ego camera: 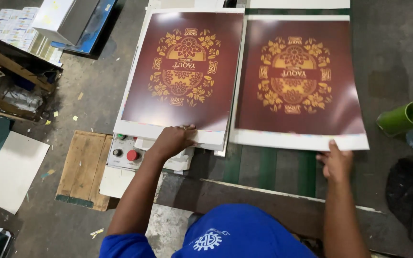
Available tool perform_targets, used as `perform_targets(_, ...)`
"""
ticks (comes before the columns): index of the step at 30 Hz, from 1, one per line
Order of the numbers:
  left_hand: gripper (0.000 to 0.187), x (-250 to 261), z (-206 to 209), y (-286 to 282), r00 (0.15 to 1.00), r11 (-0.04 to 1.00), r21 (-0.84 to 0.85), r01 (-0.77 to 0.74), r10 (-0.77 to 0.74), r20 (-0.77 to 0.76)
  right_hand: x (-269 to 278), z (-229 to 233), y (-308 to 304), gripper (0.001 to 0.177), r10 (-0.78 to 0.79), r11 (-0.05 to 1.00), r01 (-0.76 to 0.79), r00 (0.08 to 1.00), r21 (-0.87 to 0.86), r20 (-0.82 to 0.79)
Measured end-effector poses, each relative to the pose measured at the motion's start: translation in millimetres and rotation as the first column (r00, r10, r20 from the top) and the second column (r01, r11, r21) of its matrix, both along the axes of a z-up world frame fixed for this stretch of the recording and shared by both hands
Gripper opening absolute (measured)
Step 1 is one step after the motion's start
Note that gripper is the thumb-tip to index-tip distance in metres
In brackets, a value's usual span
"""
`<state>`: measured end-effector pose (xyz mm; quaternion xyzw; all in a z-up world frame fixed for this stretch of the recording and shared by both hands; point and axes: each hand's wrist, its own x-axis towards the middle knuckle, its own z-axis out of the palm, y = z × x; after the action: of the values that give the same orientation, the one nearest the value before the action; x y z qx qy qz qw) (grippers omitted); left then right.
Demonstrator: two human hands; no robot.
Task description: The person repeatedly picks up large printed sheets from a table and places them onto a growing stack. The sheets feature a maroon background with gold decorative patterns. The person handles the sheets one at a time, aligning them before adding them to the pile.
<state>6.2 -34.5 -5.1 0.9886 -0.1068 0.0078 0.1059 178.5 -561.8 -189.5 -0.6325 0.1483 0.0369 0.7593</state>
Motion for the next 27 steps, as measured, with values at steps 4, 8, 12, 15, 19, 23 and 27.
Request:
perform_targets(4, 0.022, -12, 5, -7, 0.994, 0.998, -0.043, -0.05, 0.054, 0.091, 65, -1, 34, 0.027, -0.013, 1.0, 0.013, 1.0, 0.02, 0.026)
perform_targets(8, 0.011, -22, 8, -12, 0.93, 0.968, -0.139, -0.211, 0.243, 0.276, 101, 20, 47, 0.029, 0.065, 0.998, -0.065, 0.998, 0.01, 0.009)
perform_targets(12, 0.016, -21, 38, -22, 0.85, 0.936, -0.225, -0.271, 0.342, 0.401, 88, 28, 48, 0.041, 0.192, 0.981, -0.189, 0.979, 0.048, -0.066)
perform_targets(15, 0.017, -20, 43, -8, 0.873, 0.928, -0.279, -0.248, 0.339, 0.35, 46, 28, 51, 0.059, 0.232, 0.971, -0.223, 0.965, 0.083, -0.121)
perform_targets(19, 0.009, -21, 37, 10, 0.854, 0.857, -0.441, -0.266, 0.422, 0.304, -13, 21, 60, 0.064, 0.297, 0.954, -0.289, 0.945, 0.08, -0.138)
perform_targets(23, 0.003, -14, -2, -16, 0.642, 0.838, -0.527, -0.144, 0.484, 0.595, -64, 35, 96, 0.053, 0.402, 0.911, -0.394, 0.914, 0.124, -0.05)
perform_targets(27, 0.016, -15, 13, -111, 0.673, 0.921, -0.338, 0.192, 0.126, 0.729, -113, 126, 155, 0.053, 0.667, 0.719, -0.684, 0.729, 0.123, 0.154)
